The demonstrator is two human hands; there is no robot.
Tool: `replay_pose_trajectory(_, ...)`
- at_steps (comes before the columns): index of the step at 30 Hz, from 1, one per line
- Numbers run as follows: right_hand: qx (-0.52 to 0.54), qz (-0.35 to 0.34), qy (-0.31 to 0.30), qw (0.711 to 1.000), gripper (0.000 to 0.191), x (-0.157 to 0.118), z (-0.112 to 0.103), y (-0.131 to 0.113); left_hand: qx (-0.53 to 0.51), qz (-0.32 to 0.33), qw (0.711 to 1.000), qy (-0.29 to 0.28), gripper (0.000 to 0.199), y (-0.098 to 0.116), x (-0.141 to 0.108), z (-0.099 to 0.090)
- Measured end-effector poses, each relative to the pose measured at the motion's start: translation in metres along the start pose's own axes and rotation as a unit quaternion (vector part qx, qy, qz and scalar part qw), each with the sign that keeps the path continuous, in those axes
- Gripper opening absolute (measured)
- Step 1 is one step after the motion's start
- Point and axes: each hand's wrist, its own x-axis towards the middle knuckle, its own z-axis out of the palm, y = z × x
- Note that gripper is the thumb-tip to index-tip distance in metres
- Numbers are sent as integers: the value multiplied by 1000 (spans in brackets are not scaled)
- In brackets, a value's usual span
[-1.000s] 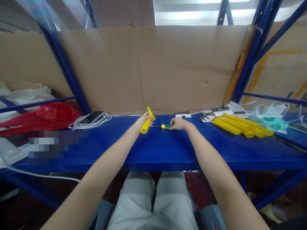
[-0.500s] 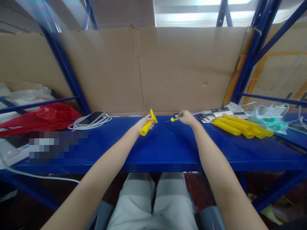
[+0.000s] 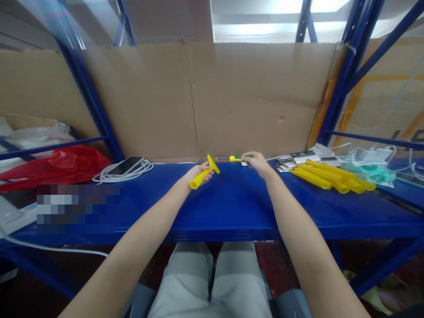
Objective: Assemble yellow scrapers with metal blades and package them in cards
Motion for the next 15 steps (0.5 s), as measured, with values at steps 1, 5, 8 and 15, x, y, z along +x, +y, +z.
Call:
replay_pose_trajectory(1, -2, -2, -4, 1000, 4, -1, 1, 0, 2, 0, 1000, -6, 46, 0, 0, 0)
replay_pose_trajectory(5, -16, -7, -12, 1000, 4, -3, 2, 0, 14, -7, 1000, -19, 47, -1, 0, -1)
replay_pose_trajectory(8, -20, -7, -13, 1000, 4, -3, 2, 0, 12, -10, 1000, -26, 48, -2, 1, -2)
replay_pose_trajectory(15, -33, -3, -10, 999, 3, -3, 2, 0, 16, -24, 999, -41, 48, -1, 1, -1)
